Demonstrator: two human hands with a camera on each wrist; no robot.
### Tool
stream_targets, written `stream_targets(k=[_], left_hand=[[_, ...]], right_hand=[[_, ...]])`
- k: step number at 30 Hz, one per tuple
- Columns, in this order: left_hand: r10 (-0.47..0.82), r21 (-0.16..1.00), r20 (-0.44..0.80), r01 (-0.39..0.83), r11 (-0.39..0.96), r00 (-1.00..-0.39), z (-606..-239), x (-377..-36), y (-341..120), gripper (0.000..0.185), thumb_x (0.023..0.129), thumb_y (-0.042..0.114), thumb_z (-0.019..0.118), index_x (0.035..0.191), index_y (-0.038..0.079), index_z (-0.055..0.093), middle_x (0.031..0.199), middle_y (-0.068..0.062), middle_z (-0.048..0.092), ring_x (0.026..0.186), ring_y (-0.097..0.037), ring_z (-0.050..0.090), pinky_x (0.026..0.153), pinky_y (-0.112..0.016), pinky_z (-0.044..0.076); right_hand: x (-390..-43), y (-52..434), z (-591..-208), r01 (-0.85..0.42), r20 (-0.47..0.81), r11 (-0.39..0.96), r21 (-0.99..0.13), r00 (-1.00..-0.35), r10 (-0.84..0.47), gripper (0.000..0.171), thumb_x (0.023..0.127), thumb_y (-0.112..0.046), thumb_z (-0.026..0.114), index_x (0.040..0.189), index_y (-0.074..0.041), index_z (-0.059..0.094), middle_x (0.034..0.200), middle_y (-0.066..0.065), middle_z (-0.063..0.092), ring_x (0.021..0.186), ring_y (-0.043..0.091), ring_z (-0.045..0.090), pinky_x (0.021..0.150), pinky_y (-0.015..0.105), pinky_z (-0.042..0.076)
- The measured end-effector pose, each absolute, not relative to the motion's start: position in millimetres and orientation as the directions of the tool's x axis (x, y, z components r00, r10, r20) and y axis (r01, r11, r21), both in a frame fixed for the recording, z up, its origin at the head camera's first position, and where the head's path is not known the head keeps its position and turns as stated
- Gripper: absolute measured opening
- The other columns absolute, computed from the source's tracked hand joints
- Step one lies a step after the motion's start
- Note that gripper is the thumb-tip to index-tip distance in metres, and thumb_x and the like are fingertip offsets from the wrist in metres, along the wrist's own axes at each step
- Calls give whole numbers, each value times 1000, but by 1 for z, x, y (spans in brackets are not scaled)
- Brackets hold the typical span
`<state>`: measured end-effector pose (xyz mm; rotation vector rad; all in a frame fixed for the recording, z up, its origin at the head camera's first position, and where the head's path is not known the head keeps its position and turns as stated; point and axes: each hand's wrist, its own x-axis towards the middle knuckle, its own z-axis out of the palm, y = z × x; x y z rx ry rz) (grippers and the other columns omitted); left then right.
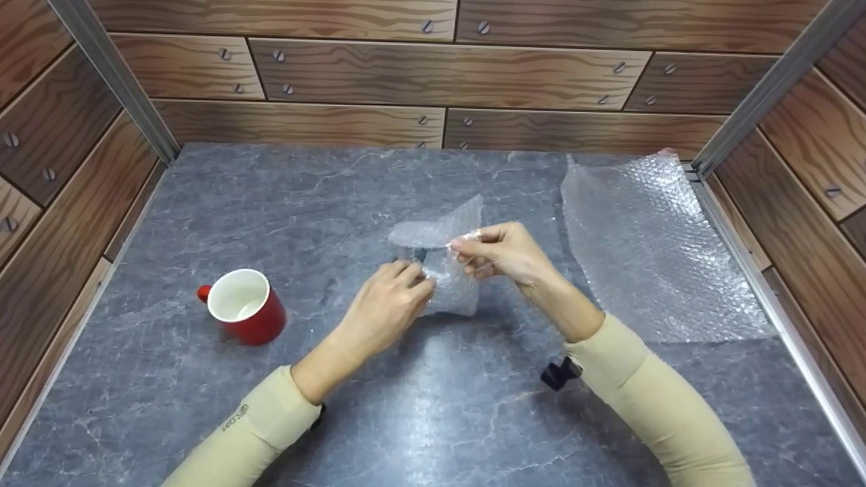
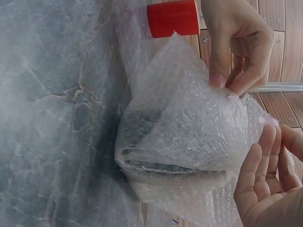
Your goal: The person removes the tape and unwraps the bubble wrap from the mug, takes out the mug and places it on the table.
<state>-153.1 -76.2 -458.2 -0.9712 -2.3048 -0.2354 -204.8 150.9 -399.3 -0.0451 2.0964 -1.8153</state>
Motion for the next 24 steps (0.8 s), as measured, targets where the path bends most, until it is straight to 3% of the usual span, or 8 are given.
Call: stream_targets(k=[9,24], left_hand=[[581,-70,623,702,709,-524,-459,-153,-76,6,91,13,79,92,14,72,95,-1,71,91,-20,67,83,-33,58],[581,-76,633,707,703,-511,-459,-154,-76,5,92,15,78,92,14,73,94,-1,71,89,-20,67,81,-33,58]], right_hand=[[-215,149,-392,207,-247,186,-961,-941,-230,7,93,-22,81,90,-16,81,79,-4,79,65,8,72,65,25,64],[-235,145,-393,191,-211,120,-974,-960,-187,12,93,-22,82,83,-17,80,73,-5,77,64,9,71,63,24,64]])
